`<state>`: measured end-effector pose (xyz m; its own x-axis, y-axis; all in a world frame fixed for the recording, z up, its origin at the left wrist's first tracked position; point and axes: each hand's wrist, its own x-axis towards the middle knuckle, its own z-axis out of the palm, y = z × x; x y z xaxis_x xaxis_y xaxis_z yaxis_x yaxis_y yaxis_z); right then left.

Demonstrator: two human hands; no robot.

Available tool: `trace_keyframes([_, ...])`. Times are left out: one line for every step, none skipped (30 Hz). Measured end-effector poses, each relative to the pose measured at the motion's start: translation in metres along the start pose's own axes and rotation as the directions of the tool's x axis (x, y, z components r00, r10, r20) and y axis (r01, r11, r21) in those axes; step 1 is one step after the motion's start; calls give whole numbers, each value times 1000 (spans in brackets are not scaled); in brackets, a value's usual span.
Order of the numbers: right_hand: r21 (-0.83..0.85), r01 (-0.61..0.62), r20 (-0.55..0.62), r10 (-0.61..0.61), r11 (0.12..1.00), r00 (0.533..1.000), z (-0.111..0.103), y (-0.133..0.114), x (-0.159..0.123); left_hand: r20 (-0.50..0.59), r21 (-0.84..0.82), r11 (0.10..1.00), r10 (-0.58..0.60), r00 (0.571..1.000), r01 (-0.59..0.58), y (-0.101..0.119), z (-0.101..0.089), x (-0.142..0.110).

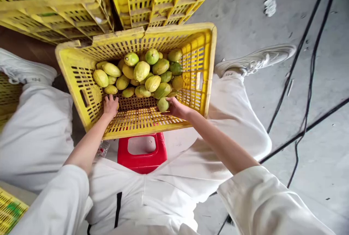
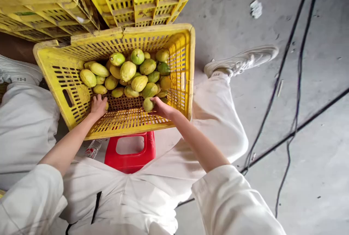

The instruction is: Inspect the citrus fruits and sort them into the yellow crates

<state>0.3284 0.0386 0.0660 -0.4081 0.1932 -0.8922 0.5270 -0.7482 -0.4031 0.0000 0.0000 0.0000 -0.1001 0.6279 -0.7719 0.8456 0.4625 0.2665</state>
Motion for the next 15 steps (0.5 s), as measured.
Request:
trace_keyframes([128, 43, 38, -48, 991, 998, 5, -9, -8, 11, -11, 1000, 22, 1000, -22, 4, -6, -4])
trace_keyframes([244, 90, 45, -104, 966, 994, 11, -19, -16, 32, -49, 997, 53, 998, -51, 10, -12, -10])
trace_keyframes([347, 141, 29, -161, 927, 987, 17, -28, -24, 60, -131, 988, 94, 994, -85, 18, -19, -17])
trace_keyframes([432, 197, -6, -215, 880, 976, 24, -35, -32, 83, -247, 961, 145, 986, -121, 26, -25, -25])
trace_keyframes([510, 251, -45, -265, 823, 963, 32, -42, -40, 95, -417, 897, 205, 974, -148, 36, -31, -36])
trace_keyframes([586, 298, -81, -312, 754, 947, 39, -48, -47, 86, -593, 789, 262, 961, -161, 46, -36, -48])
trace_keyframes([656, 337, -109, -356, 676, 928, 46, -53, -54, 56, -731, 661, 302, 952, -167, 57, -42, -62])
trace_keyframes([718, 363, -131, -398, 594, 908, 53, -57, -62, 34, -830, 535, 328, 944, -156, 67, -46, -76])
trace_keyframes([772, 377, -146, -435, 512, 889, 60, -60, -69, 16, -894, 424, 348, 937, -142, 77, -50, -91])
trace_keyframes([817, 383, -161, -467, 431, 869, 66, -63, -76, -8, -936, 325, 368, 930, -136, 86, -53, -106])
trace_keyframes([854, 382, -176, -494, 353, 851, 72, -65, -83, -37, -964, 231, 385, 922, -135, 94, -56, -120])
trace_keyframes([884, 375, -190, -516, 280, 835, 78, -68, -89, -68, -980, 145, 396, 916, -136, 101, -59, -134])
trace_keyframes([907, 365, -204, -536, 212, 819, 83, -70, -96, -96, -988, 72, 403, 910, -136, 107, -62, -147])
trace_keyframes([923, 355, -219, -555, 149, 802, 89, -72, -102, -125, -990, 11, 403, 907, -142, 113, -66, -159])
trace_keyframes([932, 350, -237, -577, 91, 782, 94, -75, -108, -152, -988, -33, 400, 904, -152, 118, -69, -170])
